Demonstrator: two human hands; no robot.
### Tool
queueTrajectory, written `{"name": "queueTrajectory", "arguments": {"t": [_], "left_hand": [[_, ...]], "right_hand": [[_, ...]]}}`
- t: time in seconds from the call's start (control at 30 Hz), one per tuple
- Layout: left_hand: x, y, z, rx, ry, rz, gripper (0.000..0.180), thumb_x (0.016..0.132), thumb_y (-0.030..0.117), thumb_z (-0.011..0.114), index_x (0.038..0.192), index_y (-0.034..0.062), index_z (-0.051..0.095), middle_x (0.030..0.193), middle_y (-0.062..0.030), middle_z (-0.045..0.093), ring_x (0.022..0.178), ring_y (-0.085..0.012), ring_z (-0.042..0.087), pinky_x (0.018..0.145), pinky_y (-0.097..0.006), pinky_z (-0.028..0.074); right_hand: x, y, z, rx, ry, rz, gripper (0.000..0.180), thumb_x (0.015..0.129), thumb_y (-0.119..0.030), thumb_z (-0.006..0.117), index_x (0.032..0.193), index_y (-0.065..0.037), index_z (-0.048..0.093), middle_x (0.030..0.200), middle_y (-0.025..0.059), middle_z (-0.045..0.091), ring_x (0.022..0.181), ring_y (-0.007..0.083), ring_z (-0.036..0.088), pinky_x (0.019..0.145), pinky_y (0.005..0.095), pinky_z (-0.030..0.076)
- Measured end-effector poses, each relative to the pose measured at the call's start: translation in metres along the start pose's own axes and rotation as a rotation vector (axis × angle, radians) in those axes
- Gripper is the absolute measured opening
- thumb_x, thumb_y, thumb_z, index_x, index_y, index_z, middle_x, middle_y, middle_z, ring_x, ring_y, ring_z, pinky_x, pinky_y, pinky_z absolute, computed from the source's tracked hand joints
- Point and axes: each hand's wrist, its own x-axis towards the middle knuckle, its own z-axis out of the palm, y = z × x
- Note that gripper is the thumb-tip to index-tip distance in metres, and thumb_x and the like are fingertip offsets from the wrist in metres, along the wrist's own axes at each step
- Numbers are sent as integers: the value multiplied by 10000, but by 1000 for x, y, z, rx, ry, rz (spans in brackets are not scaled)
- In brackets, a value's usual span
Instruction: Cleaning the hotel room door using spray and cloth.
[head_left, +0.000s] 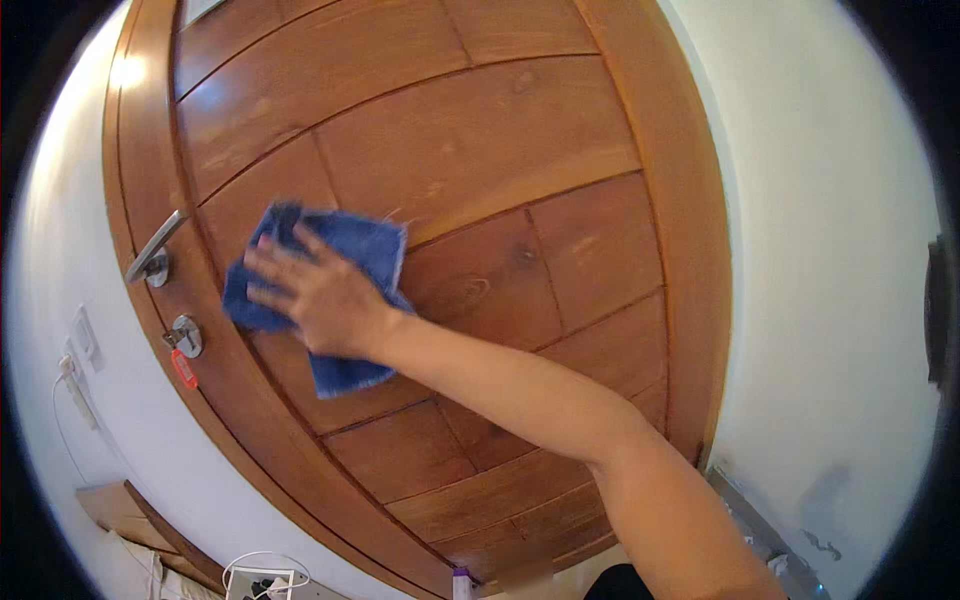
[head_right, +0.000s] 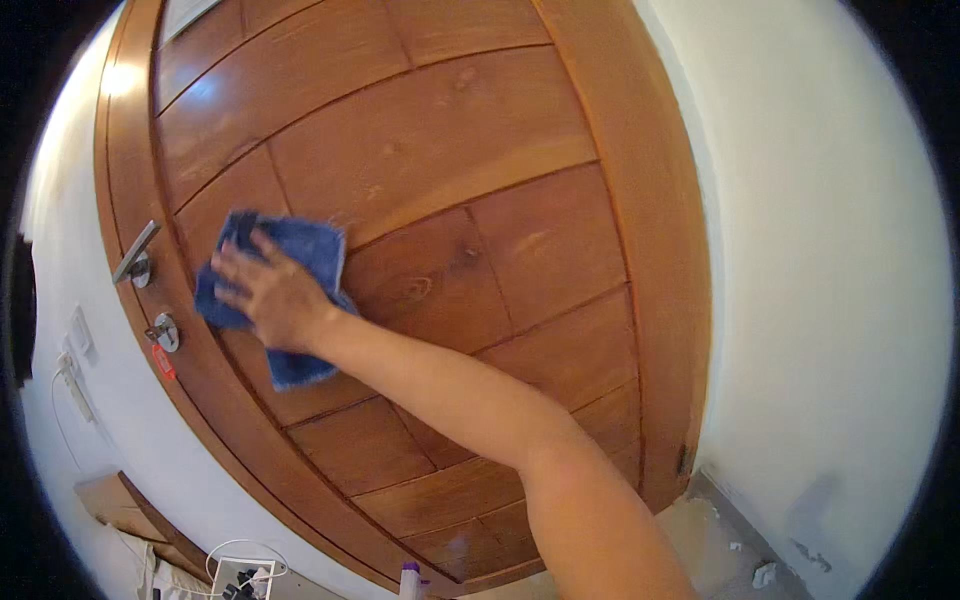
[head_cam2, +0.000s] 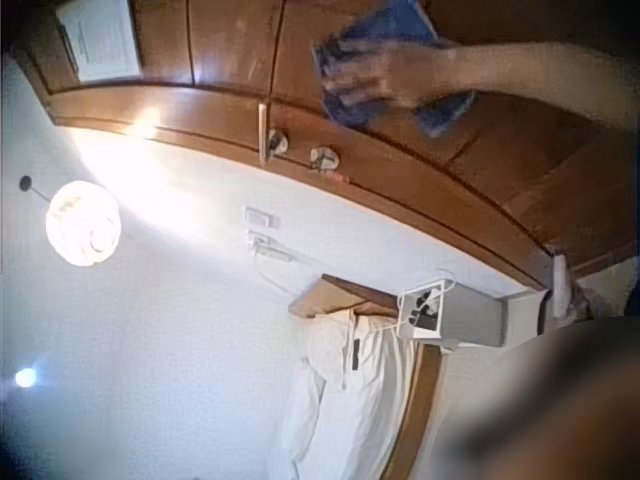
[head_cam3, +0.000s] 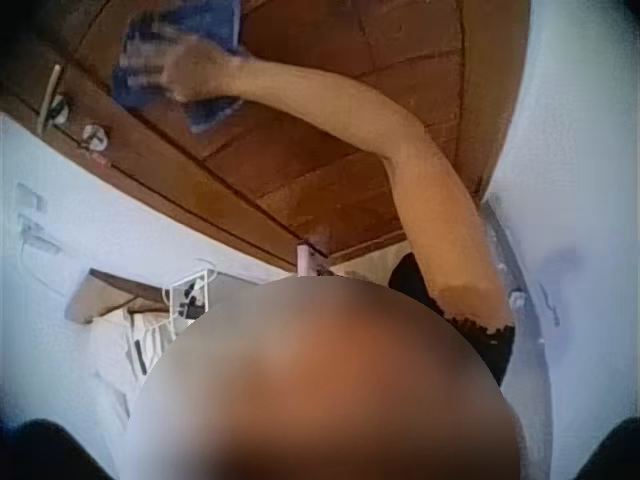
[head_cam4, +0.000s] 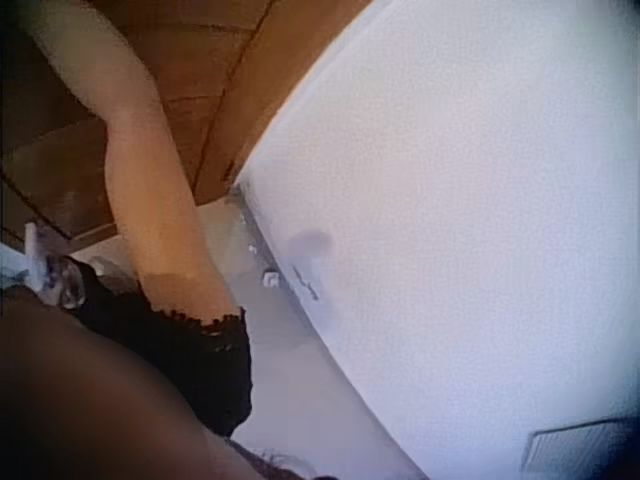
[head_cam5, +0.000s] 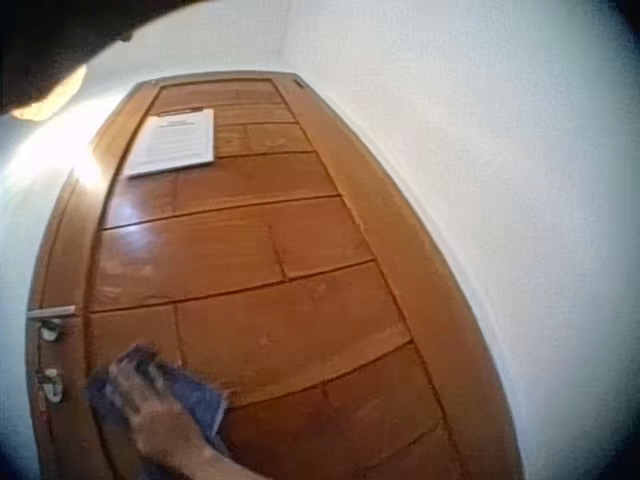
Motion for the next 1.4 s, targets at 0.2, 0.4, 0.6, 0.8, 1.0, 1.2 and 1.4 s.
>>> {"name": "queueTrajectory", "arguments": {"t": [0.2, 0.4, 0.6, 0.8, 1.0, 1.2, 1.4], "left_hand": [[4, 3, 7, 66, -29, -24, 483, 710, 185, 766, 1109, 20, 551, 984, -84, 600, 892, -189, 578, 791, -315, 483], [9, 5, 13, 151, -48, -72, 491, 709, 187, 767, 1117, 20, 549, 994, -87, 600, 902, -193, 577, 800, -317, 481], [7, 4, 16, 285, -80, -117, 500, 709, 189, 769, 1125, 20, 547, 1003, -89, 599, 912, -196, 576, 808, -319, 479], [4, 7, 18, 441, -129, -178, 509, 709, 191, 770, 1132, 20, 544, 1013, -92, 599, 923, -200, 575, 817, -322, 477], [10, 10, 28, 561, -153, -245, 518, 709, 192, 771, 1140, 20, 542, 1022, -95, 598, 933, -204, 575, 825, -324, 476], [11, 22, 44, 657, -145, -279, 527, 709, 194, 773, 1148, 19, 540, 1032, -97, 598, 944, -207, 574, 834, -326, 474], [12, 25, 52, 621, -185, -270, 551, 716, 197, 772, 1176, 21, 525, 1082, -105, 589, 990, -217, 562, 874, -330, 457]], "right_hand": [[-14, 100, -79, -253, 59, -51, 451, 722, -80, 553, 1172, -68, 587, 1340, 151, 450, 1292, 292, 365, 1079, 453, 259], [-42, 226, -248, -800, 140, 466, 550, 911, -392, 434, 1222, 58, 500, 1420, 196, 309, 1317, 358, 271, 1081, 424, 214], [-171, 169, -272, -656, 166, 590, 521, 907, -353, 450, 1222, 59, 498, 1408, 216, 318, 1305, 379, 285, 1080, 426, 218], [-345, 42, -281, -614, 410, 1058, 522, 907, -368, 439, 1295, -20, 452, 1418, 160, 335, 1322, 353, 277, 1074, 456, 209], [-505, -69, -254, -577, 606, 1445, 653, 906, -375, 461, 1379, 33, 272, 1440, 201, 277, 1340, 340, 245, 1088, 399, 183], [-571, -164, -244, -615, 950, 1915, 663, 928, -415, 417, 1387, 34, 250, 1434, 192, 292, 1335, 300, 263, 1081, 332, 191], [-514, -141, -223, -482, 881, 1937, 645, 883, -384, 501, 1368, 2, 322, 1450, 179, 267, 1362, 301, 198, 1098, 363, 156]]}}
